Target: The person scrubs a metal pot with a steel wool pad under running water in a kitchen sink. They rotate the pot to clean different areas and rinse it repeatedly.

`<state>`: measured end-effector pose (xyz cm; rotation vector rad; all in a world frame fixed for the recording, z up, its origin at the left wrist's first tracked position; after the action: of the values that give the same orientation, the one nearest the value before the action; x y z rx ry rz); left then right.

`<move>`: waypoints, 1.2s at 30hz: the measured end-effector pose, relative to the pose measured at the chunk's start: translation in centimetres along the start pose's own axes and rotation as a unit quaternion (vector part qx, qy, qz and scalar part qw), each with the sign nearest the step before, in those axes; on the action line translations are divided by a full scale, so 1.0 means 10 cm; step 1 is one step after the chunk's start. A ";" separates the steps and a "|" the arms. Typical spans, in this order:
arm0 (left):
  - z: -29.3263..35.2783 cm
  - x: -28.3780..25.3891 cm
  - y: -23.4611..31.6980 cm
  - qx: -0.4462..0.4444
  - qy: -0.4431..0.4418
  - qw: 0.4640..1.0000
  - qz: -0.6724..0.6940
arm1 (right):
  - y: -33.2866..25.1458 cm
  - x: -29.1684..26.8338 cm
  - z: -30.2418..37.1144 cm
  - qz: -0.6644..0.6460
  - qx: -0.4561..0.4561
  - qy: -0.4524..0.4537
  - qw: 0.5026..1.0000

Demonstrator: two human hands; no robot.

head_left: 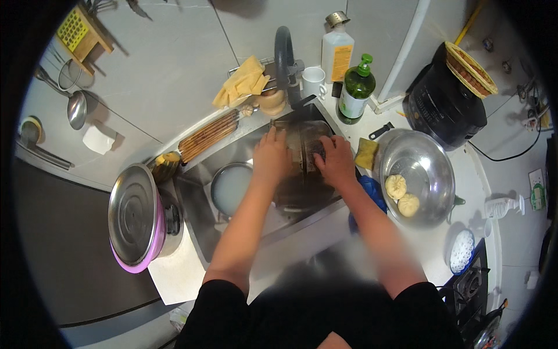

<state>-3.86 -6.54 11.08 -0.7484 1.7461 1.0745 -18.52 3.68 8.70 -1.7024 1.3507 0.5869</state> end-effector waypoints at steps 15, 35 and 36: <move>-0.04 0.04 0.01 -0.020 -0.070 0.991 0.113 | -0.05 0.16 -0.29 0.003 0.021 -0.038 0.999; -0.03 0.00 0.03 -0.154 -0.079 0.958 0.230 | -0.15 0.19 -0.31 0.002 -0.004 -0.031 1.000; 0.00 -0.04 -0.01 -0.159 -0.089 0.957 0.224 | -0.25 0.16 -0.13 -0.009 -0.005 -0.035 0.999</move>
<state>-3.65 -6.61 11.40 -0.4308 1.6433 1.7063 -15.91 1.85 8.90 -1.6847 1.2847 0.6387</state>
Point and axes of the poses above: each hand's wrist, its own z-axis away from the middle knuckle, its own x-axis out of the palm, y = z × x, the point moved 2 cm from there along -z, towards the middle knuckle, and after that the axes turned 13 degrees about -x, right-handed, at the moved point
